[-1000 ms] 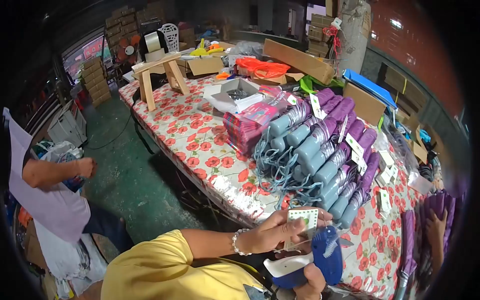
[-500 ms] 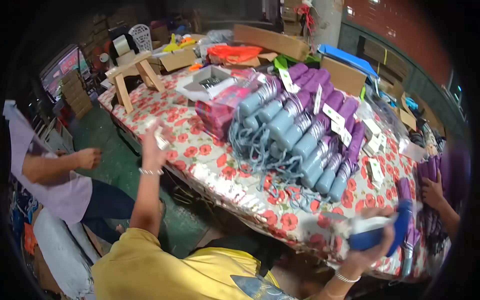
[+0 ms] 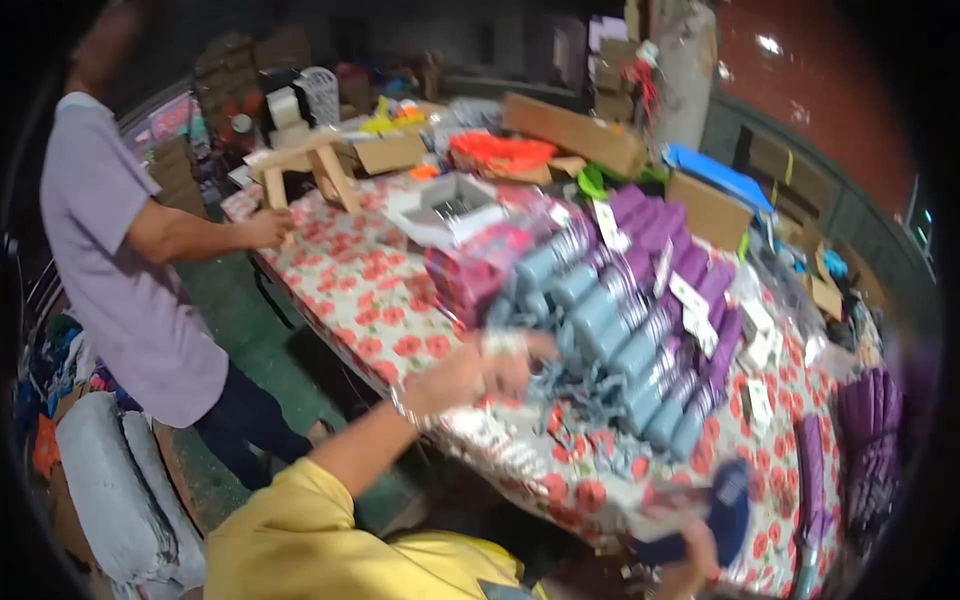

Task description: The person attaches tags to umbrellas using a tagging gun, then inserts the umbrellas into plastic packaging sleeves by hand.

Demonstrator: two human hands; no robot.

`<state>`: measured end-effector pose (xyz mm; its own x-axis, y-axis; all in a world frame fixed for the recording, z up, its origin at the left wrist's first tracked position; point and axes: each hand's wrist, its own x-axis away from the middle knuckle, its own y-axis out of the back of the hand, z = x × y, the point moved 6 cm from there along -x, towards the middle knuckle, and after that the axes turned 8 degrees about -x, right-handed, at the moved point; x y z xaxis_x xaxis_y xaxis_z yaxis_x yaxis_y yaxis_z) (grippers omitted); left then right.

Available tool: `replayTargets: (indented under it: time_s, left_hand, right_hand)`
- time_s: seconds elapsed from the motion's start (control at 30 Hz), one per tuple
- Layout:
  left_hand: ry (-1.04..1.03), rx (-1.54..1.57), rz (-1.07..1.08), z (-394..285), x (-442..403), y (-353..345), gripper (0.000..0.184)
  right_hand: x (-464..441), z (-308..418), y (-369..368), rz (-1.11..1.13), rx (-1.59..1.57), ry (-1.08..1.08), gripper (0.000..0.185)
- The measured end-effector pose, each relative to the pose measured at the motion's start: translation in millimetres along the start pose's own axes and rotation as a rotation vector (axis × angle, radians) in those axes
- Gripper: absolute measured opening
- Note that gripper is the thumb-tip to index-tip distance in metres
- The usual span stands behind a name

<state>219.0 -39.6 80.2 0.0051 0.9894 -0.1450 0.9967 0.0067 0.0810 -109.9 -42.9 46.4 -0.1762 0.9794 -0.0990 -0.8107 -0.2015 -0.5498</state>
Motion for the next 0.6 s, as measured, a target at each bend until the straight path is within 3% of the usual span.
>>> replayTargets:
  time_s: [0.03, 0.07, 0.1, 0.13, 0.23, 0.4, 0.6]
  left_hand:
    - [-0.007, 0.098, 0.123, 13.1, 10.9, -18.7, 0.031]
    - [-0.021, -0.136, 0.251, 19.5, 24.4, -30.7, 0.032]
    - [0.059, -0.044, 0.319, 24.0, 37.9, -43.2, 0.032]
    - [0.143, 0.056, 0.396, 26.3, 48.1, -55.4, 0.033]
    - [0.094, 0.176, 0.436, 24.9, 54.1, -62.1, 0.034]
    - [0.017, 0.034, 0.390, 23.4, 43.6, -51.1, 0.033]
    - [0.084, 0.331, 0.416, 21.8, 39.4, -61.3, 0.031]
  right_hand:
    - [-10.7, 30.1, 9.9, 0.253, 0.146, 0.230, 0.038]
    - [-23.0, 57.8, 33.2, 0.573, 0.243, 0.288, 0.046]
    - [-23.4, 71.0, 43.7, 0.611, 0.277, 0.275, 0.045]
    - [-27.8, 67.7, 41.4, 0.465, 0.269, 0.207, 0.045]
    - [-19.5, 21.1, 6.6, 0.193, 0.168, -0.001, 0.044]
    - [-2.6, -37.9, -61.5, 0.275, 0.090, -0.257, 0.042]
    - [-9.6, -29.4, -40.1, 0.214, 0.131, -0.213, 0.041]
